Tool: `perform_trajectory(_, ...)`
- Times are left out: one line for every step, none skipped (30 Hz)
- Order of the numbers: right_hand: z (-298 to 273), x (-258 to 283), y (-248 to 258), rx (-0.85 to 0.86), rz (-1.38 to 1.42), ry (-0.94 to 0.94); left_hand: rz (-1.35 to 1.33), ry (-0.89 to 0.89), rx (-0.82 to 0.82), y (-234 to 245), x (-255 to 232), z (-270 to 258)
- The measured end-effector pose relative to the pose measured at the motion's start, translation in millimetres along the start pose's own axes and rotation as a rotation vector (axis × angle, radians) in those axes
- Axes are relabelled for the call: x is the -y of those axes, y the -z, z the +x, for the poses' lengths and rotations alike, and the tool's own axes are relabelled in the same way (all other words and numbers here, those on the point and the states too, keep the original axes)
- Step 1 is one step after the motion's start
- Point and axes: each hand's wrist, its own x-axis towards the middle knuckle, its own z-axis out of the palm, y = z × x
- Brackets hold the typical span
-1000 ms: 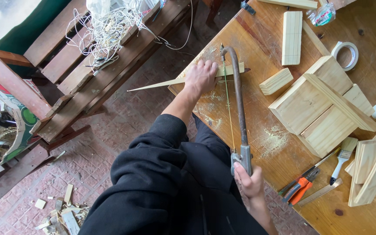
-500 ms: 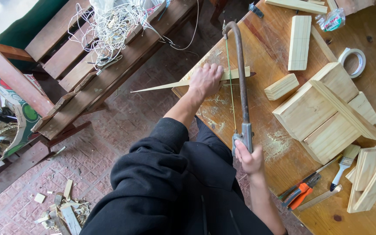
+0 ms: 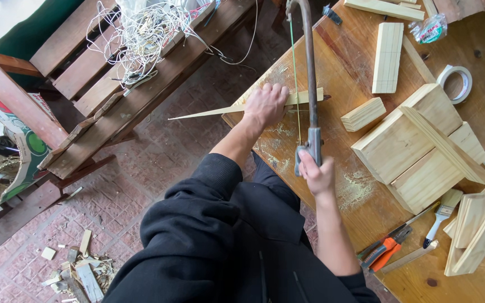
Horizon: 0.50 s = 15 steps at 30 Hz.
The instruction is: The person uses a hand saw to cut a thin wooden stick on a workbench. They hold the stick with their left hand and saw with their right hand, making a straight cut through the wood.
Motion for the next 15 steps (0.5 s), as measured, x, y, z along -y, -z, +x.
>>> perform_trajectory(6,3,-2,-0.001,0.000,-0.001,-0.001,-0.001,0.000,2,-1,0)
perform_trajectory(11,6,-5,-0.011,0.007,0.000,-0.007,0.000,0.002,4,-1,0)
perform_trajectory(16,9,-8,-0.021,0.014,0.000,-0.013,0.001,0.005,6,-1,0)
perform_trajectory(21,10,-9,-0.022,0.016,-0.001,-0.013,-0.001,0.006,2,0,-1)
perform_trajectory(26,12,-11,-0.006,-0.022,0.000,-0.005,-0.004,-0.018,-1,0,-1)
perform_trajectory(31,13,-12,0.008,-0.059,0.001,0.002,-0.009,-0.042,-5,0,0)
perform_trajectory(32,9,-12,0.005,-0.058,0.000,0.001,-0.012,-0.042,-4,0,0)
perform_trajectory(34,4,-13,-0.001,-0.071,0.009,-0.021,-0.008,-0.059,-4,0,0)
perform_trajectory(34,-1,-13,-0.006,-0.084,0.018,-0.044,-0.003,-0.077,-3,0,0)
perform_trajectory(36,-11,-13,-0.009,-0.084,0.016,-0.045,-0.006,-0.076,-3,0,0)
perform_trajectory(36,-22,-13,-0.013,-0.057,0.036,-0.069,-0.001,-0.084,-3,-1,-1)
perform_trajectory(37,-32,-15,-0.017,-0.027,0.057,-0.090,0.002,-0.092,-2,0,-1)
perform_trajectory(38,-33,-15,-0.020,-0.024,0.056,-0.089,-0.002,-0.091,-2,1,0)
perform_trajectory(37,-35,-14,-0.016,-0.018,0.076,-0.105,0.002,-0.099,-2,1,0)
perform_trajectory(37,-37,-14,-0.012,-0.011,0.097,-0.121,0.007,-0.107,-3,0,0)
